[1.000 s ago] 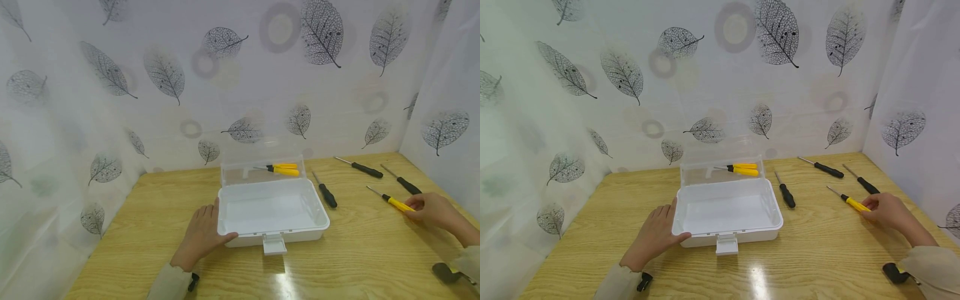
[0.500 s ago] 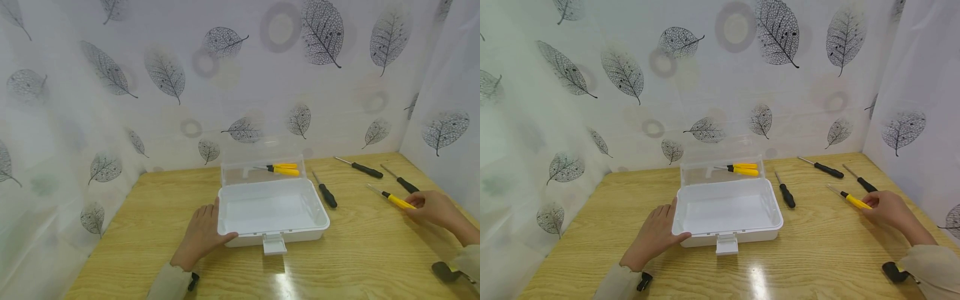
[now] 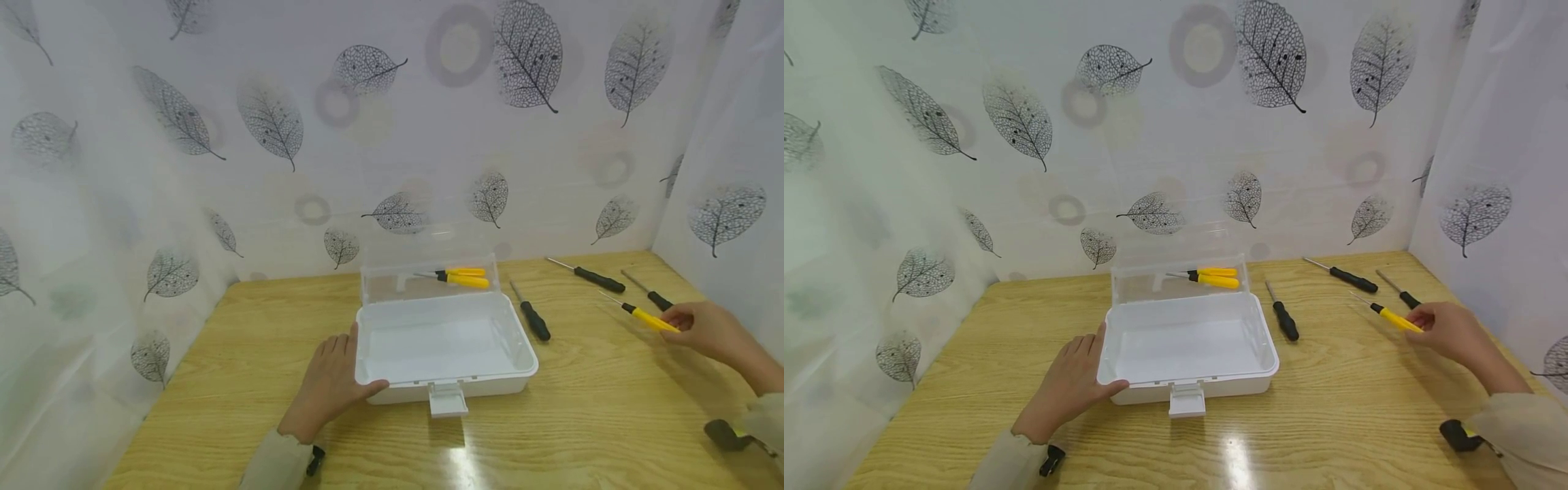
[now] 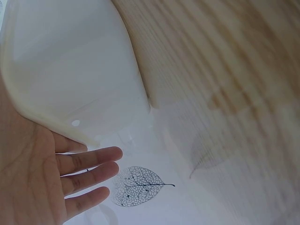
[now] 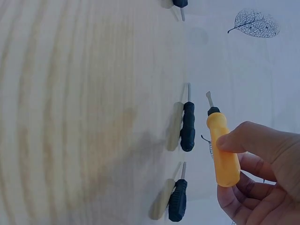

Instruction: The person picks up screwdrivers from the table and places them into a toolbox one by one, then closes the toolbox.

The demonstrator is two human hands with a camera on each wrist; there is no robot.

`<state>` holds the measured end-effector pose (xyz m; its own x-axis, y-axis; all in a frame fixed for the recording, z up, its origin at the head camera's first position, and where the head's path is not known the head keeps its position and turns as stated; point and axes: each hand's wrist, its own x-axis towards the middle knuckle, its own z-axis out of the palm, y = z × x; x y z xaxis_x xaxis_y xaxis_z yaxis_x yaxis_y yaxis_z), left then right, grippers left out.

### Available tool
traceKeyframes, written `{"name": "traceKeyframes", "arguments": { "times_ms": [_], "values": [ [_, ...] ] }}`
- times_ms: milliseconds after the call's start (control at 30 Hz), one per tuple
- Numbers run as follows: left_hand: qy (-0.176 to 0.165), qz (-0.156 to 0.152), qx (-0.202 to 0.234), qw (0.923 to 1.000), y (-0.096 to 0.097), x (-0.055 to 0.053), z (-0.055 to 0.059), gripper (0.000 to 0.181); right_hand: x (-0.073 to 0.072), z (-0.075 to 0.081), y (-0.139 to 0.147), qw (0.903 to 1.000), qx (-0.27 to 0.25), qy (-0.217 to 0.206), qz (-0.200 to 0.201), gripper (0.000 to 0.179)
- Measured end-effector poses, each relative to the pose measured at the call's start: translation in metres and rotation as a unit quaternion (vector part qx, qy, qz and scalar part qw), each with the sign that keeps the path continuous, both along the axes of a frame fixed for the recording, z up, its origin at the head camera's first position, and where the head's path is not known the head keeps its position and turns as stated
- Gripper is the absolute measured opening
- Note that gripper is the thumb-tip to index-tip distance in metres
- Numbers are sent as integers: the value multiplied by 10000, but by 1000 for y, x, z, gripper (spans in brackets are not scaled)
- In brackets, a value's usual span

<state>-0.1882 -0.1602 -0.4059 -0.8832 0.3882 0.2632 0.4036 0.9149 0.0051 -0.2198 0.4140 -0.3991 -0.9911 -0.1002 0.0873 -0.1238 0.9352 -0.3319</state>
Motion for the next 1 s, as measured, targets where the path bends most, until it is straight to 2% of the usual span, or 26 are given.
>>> {"name": "traceKeyframes", "arguments": {
  "times_ms": [200, 667, 1000],
  "values": [
    [-186, 113, -162, 9996, 1, 0, 2, 110, 1, 10, -7, 9999, 45, 80, 87, 26],
    [-162, 151, -209, 9995, 1, 1, 3, 109, -2, 27, -26, 9997, 38, 200, 129, 28],
    [-64, 173, -315, 9993, 1, 0, 2, 109, -3, 39, -38, 9993, -56, 261, 258, 24]
  ]
}}
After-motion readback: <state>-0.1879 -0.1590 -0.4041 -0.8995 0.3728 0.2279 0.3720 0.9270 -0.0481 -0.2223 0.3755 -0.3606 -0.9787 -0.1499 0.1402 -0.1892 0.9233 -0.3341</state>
